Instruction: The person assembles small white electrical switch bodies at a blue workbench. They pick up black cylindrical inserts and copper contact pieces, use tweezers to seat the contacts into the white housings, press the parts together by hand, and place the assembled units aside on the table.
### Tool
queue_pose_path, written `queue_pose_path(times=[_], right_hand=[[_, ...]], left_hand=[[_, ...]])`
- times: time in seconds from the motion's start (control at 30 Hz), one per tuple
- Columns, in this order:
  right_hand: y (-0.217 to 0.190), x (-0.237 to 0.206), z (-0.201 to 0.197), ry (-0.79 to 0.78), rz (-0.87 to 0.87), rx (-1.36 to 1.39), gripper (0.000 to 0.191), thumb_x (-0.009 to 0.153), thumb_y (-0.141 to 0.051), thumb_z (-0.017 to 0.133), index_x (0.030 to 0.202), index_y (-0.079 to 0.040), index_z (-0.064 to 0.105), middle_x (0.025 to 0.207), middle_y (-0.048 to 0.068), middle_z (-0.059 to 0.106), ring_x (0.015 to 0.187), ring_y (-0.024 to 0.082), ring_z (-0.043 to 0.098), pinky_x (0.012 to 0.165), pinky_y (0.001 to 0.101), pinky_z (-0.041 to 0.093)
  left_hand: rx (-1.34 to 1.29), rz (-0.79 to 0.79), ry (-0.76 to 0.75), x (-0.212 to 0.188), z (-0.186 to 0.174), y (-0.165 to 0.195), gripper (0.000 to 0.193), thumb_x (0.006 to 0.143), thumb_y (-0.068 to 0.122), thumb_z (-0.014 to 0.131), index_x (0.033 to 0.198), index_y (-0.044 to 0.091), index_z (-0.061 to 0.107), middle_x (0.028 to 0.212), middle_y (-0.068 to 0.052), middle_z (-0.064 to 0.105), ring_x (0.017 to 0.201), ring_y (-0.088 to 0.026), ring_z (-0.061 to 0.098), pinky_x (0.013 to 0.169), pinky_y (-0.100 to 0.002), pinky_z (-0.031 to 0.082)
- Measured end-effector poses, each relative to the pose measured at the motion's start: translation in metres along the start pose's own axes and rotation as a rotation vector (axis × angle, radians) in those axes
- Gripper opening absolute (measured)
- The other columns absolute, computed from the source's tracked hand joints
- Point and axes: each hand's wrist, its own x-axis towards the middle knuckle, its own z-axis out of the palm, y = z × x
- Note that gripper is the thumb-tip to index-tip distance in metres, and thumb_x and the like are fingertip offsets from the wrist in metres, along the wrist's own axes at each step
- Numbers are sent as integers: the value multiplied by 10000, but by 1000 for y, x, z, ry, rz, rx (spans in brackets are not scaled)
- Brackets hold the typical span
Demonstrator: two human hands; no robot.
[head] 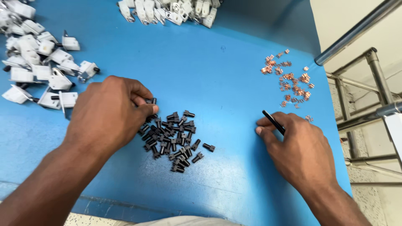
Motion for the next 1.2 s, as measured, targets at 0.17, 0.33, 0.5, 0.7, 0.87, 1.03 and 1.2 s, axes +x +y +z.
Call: queue_pose_path(times=[0.17,0.33,0.5,0.7,0.87,1.03,1.2], right_hand=[[-5,-3,-4,-123,157,-53,227,967,-347,698,1117,-215,807,821,90,762,675,228,699,675,407,519],[-9,-7,-11,-181,187,298,207,1000,-329,729,1099,-167,810,724,107,643,553,158,441,524,354,391],[-20,-12,-23,-428,44,1189,232,975,-227,734,985,2,767,592,-60,471,434,65,277,398,265,259],[-39,-16,-31,-539,-56,1320,260,1019,-297,692,909,-63,662,545,-70,353,449,59,266,421,246,255],[-39,-17,-37,-536,-94,1333,253,1043,-255,682,879,-74,617,586,-58,358,495,68,277,427,255,254],[-36,-18,-42,-561,-67,1316,260,1045,-255,667,896,-45,634,577,-43,337,500,84,290,448,262,278],[-35,-19,-40,-576,8,1327,180,1025,-177,647,990,-11,710,656,-46,439,517,72,298,448,256,260]], left_hand=[[-97,62,74,2,0,1,225,840,261,813,1026,138,785,923,-33,823,779,-128,751,765,-357,604],[-164,77,137,-7,0,-5,183,881,256,785,1030,150,793,957,-31,821,768,-167,777,735,-357,616],[-422,271,195,-27,-4,0,219,886,253,761,1094,189,787,1089,8,806,882,-137,771,730,-323,610],[-832,575,121,-53,4,22,346,855,179,797,1192,151,722,1031,-7,766,874,-113,779,691,-260,622],[-891,636,140,-63,-1,29,351,856,146,791,1196,137,702,997,-10,761,871,-90,780,696,-235,629],[-849,736,153,-66,-6,28,362,869,145,775,1221,147,691,943,8,833,870,-79,780,738,-221,621],[-787,784,148,-63,-6,24,355,885,139,756,1232,154,685,952,12,835,892,-82,780,749,-217,616]])
